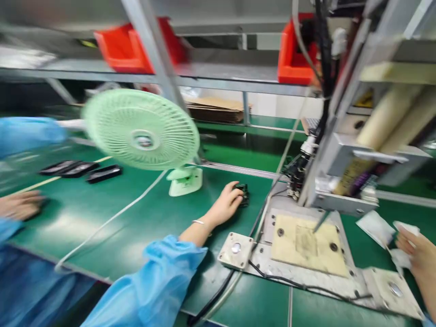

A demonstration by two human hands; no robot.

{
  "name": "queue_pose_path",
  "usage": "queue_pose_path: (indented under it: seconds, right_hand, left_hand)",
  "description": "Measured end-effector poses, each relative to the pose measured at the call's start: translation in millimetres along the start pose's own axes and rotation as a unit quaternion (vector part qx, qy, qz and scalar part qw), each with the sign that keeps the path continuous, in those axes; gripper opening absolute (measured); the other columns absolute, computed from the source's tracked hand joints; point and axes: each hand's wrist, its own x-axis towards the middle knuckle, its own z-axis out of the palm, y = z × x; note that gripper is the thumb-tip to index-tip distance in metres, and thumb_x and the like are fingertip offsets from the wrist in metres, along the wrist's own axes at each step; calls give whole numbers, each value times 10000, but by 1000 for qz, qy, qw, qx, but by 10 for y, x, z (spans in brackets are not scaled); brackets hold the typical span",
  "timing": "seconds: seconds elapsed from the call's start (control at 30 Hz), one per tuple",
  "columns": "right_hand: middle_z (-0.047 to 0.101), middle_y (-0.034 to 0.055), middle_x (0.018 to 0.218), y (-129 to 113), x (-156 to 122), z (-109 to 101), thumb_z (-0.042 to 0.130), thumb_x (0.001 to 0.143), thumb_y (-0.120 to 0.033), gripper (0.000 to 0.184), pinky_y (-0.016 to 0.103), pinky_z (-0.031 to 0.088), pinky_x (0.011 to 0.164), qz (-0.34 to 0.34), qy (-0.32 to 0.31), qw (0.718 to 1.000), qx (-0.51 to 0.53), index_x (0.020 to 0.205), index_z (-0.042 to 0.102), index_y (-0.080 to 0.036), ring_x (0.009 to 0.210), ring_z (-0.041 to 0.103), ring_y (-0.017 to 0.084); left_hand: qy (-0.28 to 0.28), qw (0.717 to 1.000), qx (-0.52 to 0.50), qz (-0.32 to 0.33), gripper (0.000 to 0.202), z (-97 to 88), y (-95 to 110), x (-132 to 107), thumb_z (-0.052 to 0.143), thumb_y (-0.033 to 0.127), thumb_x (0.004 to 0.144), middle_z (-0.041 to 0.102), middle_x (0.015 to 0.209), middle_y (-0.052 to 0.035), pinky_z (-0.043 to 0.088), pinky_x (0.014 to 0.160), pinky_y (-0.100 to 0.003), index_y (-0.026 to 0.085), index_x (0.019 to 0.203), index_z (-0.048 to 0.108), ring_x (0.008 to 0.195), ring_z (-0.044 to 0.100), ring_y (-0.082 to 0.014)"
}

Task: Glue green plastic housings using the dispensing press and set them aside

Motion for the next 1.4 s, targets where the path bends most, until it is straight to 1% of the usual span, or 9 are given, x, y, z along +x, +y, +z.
queue_pose_path:
  seconds: [0.1,0.27,0.33,0.5,0.6,0.8,1.13,1.23,1.4]
  right_hand:
    - [300,-34,533,35,12,-117,957,485,-381,508,295,116,400,-3,18,999,41,524,479,-214,438,233,88]
    - [372,-22,579,96,133,-79,928,561,-340,442,283,116,419,-4,28,997,70,560,518,-173,464,234,58]
    - [384,-25,582,103,135,-71,929,555,-331,447,260,119,412,-1,28,997,75,566,513,-167,468,239,53]
    - [362,-47,570,98,120,-62,942,508,-348,455,205,127,385,5,34,997,72,599,537,-163,467,229,49]
    - [353,-51,562,87,120,-49,945,496,-361,468,193,136,374,5,31,997,70,593,532,-163,460,229,47]
    - [406,-34,589,74,129,-31,940,491,-378,483,194,135,372,-4,29,997,65,579,520,-157,455,246,38]
    - [344,-49,547,64,127,48,890,515,-414,462,222,121,401,-8,15,999,51,578,503,-170,458,218,55]
    - [319,-53,543,-1,27,55,886,501,-436,465,225,116,410,-12,19,999,35,567,509,-172,462,205,59]
    - [360,-36,529,-117,-518,-51,842,645,-511,417,226,195,396,-17,61,992,-105,657,612,-164,472,312,100]
  left_hand:
    - [22,998,-31,-47,380,-26,-27,86,629,545,740,554,1233,-151,374,1110,-545,209,916,635,1258,494,-339]
    - [70,972,-130,-184,570,-220,373,40,777,530,599,681,1003,-61,487,987,-522,269,1068,584,1102,614,-325]
    - [10,939,-215,-269,631,-264,702,-45,862,471,498,712,948,-29,522,923,-482,297,1048,606,974,664,-299]
    - [-301,818,-325,-367,653,2,1499,-238,913,334,506,700,1016,-51,566,716,-346,274,1079,606,838,691,-231]
    - [-356,784,-356,-364,602,266,1757,-234,905,286,526,686,953,-24,553,701,-298,263,1040,593,835,685,-198]
    - [-350,800,-365,-323,574,575,1836,-67,891,319,552,708,1004,-60,562,873,-406,239,1026,578,978,690,-257]
    - [-257,944,-178,-107,634,799,1723,-91,813,390,644,633,1249,-85,423,1118,-485,270,1190,515,1207,601,-285]
    - [-269,953,-120,-65,670,747,1732,-132,797,441,676,616,1291,-95,441,1099,-496,289,1264,515,1241,574,-321]
    - [-168,985,26,-13,698,325,1548,-309,754,553,682,480,1469,-86,474,1057,-508,285,1296,556,1351,451,-378]
